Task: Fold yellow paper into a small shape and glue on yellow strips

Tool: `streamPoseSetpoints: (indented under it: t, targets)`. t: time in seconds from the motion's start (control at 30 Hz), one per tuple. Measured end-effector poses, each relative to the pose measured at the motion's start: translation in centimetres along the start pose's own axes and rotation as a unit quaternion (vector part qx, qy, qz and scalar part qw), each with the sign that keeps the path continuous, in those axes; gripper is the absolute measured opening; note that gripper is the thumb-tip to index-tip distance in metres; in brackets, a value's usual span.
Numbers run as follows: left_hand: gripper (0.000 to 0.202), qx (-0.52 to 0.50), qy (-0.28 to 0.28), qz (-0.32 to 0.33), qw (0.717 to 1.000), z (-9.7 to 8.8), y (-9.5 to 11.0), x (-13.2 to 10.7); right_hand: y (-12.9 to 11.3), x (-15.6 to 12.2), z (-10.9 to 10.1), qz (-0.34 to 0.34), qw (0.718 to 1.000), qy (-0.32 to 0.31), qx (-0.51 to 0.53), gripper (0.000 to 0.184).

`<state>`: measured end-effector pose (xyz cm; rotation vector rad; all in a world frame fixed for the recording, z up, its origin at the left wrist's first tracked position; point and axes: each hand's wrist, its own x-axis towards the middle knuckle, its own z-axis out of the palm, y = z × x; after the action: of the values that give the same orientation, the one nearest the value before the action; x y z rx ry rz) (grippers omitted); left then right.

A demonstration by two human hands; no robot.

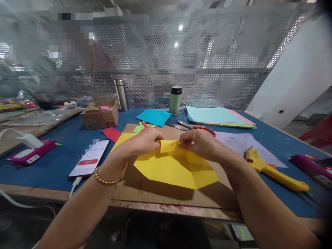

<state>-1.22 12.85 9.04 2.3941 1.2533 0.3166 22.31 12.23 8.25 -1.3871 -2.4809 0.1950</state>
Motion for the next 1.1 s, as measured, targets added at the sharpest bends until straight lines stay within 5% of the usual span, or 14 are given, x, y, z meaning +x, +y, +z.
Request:
streamPoseSetpoints:
  t: [0.47, 0.7, 0.97, 1.1]
  targets:
    - [0.013, -0.055, -0.012, -0.015, 0.998, -0.4, 0.6, -0.3, -0.7, -0.3, -0.1, -0.036, 0.999, -0.008, -0.032, 0.017]
    - [0.035, -0.080, 0.002, 0.034, 0.996, -0.2, 0.0, -0.3, -1.5, -0.5, -0.5, -0.026, 0.999, -0.042, -0.021, 0.016]
    - [0.020, -0.106, -0.006, 0.096, 0.990, 0.1, 0.1, -0.2, -1.2, -0.4, -0.9, -0.039, 0.996, -0.076, 0.002, 0.014]
    - [0.015, -0.055, -0.025, 0.070, 0.996, 0.0, 0.6, -0.3, -1.1, -0.6, -0.9, -0.045, 0.996, -0.071, -0.003, 0.014]
